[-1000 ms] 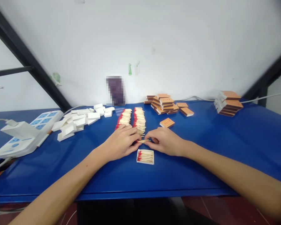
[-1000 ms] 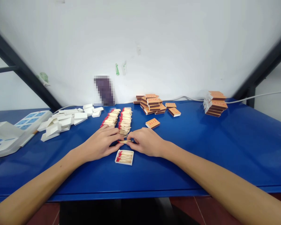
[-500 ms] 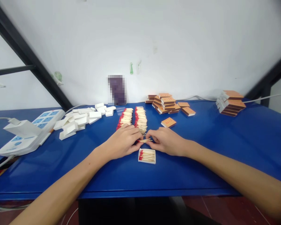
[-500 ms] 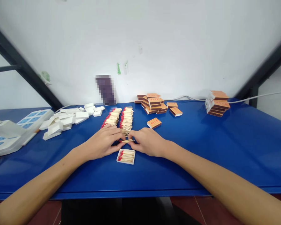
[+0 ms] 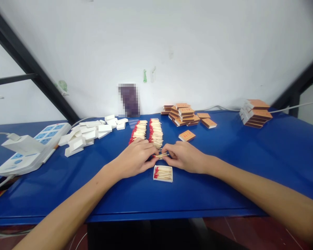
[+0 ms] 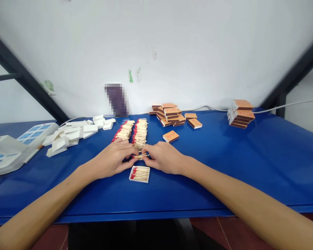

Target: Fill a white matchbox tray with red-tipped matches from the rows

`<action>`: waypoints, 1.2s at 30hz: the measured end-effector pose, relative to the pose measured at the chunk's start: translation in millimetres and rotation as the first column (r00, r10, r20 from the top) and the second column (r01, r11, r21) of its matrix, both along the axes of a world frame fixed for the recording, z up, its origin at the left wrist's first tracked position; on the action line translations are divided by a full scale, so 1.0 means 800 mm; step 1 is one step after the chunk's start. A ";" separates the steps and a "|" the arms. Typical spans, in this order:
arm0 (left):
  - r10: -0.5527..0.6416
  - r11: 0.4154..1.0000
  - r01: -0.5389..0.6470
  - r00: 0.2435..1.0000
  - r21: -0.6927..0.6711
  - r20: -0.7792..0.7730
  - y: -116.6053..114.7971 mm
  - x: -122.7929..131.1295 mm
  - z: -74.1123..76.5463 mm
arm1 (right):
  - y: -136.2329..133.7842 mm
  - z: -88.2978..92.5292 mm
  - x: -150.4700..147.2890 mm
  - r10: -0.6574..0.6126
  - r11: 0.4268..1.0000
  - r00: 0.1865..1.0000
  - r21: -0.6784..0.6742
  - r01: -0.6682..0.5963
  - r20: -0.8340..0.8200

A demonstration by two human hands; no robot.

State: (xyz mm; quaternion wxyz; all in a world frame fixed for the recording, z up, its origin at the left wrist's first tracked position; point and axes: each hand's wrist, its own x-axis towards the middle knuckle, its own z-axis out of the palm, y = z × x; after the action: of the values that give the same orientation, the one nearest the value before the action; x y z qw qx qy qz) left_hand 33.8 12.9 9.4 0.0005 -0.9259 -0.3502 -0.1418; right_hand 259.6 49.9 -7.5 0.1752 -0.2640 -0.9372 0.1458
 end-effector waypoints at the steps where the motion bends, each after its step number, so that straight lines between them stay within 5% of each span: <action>1: 0.004 1.000 -0.004 1.000 0.003 0.014 -0.001 0.000 0.002 | -0.001 0.002 0.001 0.002 1.000 1.000 -0.006 -0.002 -0.019; 13: -0.061 0.966 0.104 0.981 -0.237 0.182 -0.020 0.011 0.010 | -0.030 0.032 0.007 0.097 0.965 0.995 -0.242 -0.103 -0.037; 36: -0.074 0.997 0.075 0.997 -0.027 0.029 -0.015 0.005 0.003 | -0.021 0.022 0.011 0.191 0.926 0.976 -0.310 -0.215 -0.104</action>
State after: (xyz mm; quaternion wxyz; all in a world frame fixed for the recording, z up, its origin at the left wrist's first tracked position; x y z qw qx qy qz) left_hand 37.8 0.5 12.1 -0.0230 -0.9361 -0.3172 -0.1499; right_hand 268.5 32.9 10.0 0.1477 -0.1850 -0.9166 0.3222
